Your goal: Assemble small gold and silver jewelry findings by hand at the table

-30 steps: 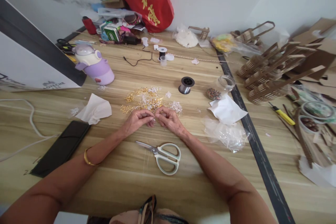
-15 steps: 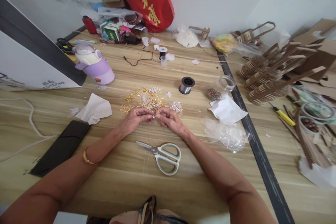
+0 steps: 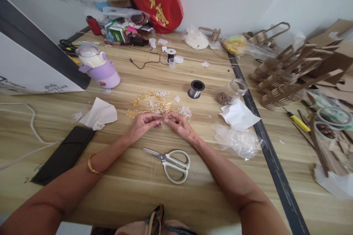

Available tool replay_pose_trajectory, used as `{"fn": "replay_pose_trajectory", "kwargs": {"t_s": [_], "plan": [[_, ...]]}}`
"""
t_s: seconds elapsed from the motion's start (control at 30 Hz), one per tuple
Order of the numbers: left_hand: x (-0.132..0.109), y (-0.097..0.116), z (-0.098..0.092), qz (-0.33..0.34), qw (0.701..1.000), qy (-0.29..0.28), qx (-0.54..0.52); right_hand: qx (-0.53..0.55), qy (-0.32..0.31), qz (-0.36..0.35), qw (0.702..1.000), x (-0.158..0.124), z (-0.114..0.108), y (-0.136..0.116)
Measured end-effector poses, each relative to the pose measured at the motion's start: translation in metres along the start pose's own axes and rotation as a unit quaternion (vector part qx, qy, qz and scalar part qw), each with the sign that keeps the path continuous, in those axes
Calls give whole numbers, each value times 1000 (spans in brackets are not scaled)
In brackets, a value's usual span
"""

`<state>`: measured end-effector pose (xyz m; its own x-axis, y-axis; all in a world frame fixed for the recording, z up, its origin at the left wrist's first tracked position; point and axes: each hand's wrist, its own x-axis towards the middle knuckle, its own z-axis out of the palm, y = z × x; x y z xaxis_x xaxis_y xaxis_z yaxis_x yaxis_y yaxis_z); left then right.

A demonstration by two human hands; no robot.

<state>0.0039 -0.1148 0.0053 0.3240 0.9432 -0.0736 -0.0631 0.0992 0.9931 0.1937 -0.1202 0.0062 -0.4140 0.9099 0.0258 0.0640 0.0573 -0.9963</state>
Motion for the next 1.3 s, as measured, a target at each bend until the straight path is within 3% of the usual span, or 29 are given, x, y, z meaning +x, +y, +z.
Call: {"fn": "replay_pose_trajectory", "kwargs": {"t_s": [0.2,0.43,1.3], "plan": [[1,-4,-1,6,998,-34,43,-4,7,10,1000,0,1,-4],[-2,7,-1,-26,995,-83,45,-6,0,13,1000,1,1,-4],[-4,5,3,-33,995,-88,33,47,-33,21,998,-2,9,-3]]}}
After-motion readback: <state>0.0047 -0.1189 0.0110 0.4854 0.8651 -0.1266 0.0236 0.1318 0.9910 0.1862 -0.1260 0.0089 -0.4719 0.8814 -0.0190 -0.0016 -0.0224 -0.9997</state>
